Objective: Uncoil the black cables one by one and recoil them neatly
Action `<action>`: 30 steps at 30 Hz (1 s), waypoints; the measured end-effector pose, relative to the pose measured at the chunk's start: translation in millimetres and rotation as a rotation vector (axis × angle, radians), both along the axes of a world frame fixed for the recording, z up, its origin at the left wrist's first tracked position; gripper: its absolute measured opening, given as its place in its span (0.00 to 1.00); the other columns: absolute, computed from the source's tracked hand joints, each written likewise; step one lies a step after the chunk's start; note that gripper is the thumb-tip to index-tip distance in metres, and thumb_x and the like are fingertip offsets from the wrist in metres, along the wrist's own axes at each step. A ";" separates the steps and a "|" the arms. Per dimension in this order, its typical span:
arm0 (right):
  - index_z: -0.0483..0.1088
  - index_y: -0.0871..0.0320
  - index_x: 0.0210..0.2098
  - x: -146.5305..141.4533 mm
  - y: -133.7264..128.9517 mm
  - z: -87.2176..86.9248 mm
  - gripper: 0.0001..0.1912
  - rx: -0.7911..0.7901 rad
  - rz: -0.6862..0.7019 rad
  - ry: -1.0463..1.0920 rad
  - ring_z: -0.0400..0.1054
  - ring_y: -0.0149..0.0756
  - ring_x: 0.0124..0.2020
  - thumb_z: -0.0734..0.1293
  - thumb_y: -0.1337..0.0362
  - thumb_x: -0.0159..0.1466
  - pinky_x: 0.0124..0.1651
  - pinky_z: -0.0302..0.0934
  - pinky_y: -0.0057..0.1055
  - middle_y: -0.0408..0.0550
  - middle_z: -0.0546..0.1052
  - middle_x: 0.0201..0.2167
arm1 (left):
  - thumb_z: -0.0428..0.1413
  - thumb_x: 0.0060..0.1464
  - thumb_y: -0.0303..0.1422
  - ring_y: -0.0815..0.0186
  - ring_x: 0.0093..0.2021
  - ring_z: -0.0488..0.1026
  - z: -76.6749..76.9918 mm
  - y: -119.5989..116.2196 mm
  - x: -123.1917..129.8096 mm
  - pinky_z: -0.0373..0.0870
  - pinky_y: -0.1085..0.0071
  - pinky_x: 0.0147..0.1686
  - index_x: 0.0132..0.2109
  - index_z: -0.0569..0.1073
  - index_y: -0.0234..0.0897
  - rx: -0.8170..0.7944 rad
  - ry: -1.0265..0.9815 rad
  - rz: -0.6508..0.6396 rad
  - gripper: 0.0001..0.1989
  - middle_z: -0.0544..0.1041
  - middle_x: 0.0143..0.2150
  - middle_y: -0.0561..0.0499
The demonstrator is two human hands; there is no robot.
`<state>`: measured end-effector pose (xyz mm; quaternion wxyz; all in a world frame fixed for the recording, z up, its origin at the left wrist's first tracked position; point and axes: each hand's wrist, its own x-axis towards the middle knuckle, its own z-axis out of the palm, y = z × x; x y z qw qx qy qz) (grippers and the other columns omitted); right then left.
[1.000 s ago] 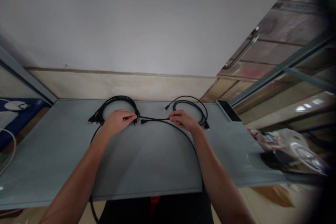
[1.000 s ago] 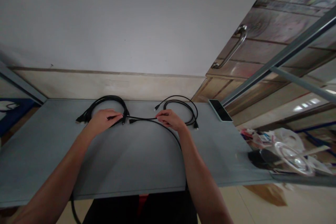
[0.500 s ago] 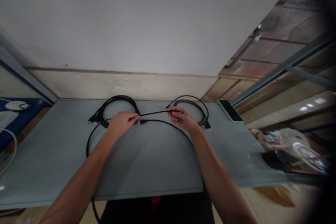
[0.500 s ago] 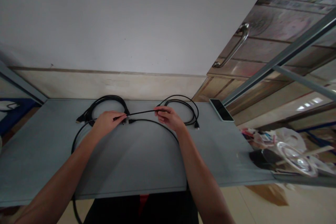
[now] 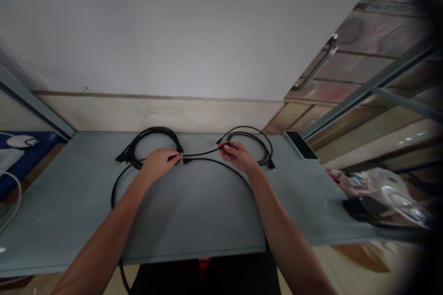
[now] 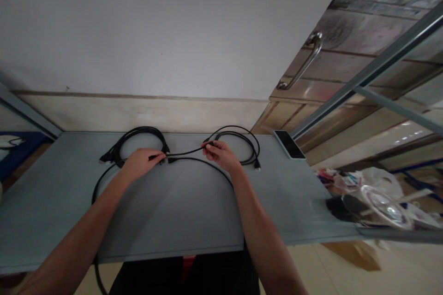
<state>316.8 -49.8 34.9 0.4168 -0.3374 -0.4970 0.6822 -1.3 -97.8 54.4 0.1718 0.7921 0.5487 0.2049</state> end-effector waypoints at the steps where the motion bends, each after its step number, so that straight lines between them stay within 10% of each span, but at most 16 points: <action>1: 0.77 0.59 0.40 -1.9 -0.2 -0.4 0.14 0.009 -0.018 0.003 0.61 0.27 0.24 0.74 0.59 0.57 0.25 0.55 0.25 0.45 0.73 0.27 | 0.49 0.62 0.44 0.58 0.40 0.77 -0.2 0.5 -0.8 0.66 0.69 0.38 0.42 0.82 0.42 0.009 0.001 0.008 0.18 0.82 0.40 0.47; 13: 0.77 0.60 0.42 -8.0 9.3 -10.7 0.18 0.206 -0.204 -0.220 0.60 0.27 0.23 0.72 0.56 0.56 0.26 0.53 0.26 0.41 0.68 0.23 | 0.49 0.63 0.45 0.60 0.37 0.77 -5.9 5.3 -7.1 0.66 0.69 0.38 0.41 0.81 0.40 0.103 -0.031 0.065 0.20 0.82 0.38 0.46; 30: 0.80 0.59 0.44 -21.7 -5.0 -5.8 0.20 0.373 0.135 -0.672 0.69 0.35 0.28 0.66 0.51 0.62 0.32 0.62 0.29 0.47 0.79 0.29 | 0.50 0.62 0.44 0.60 0.40 0.77 -0.8 0.3 2.2 0.69 0.68 0.41 0.43 0.81 0.41 0.109 -0.051 -0.008 0.18 0.82 0.40 0.48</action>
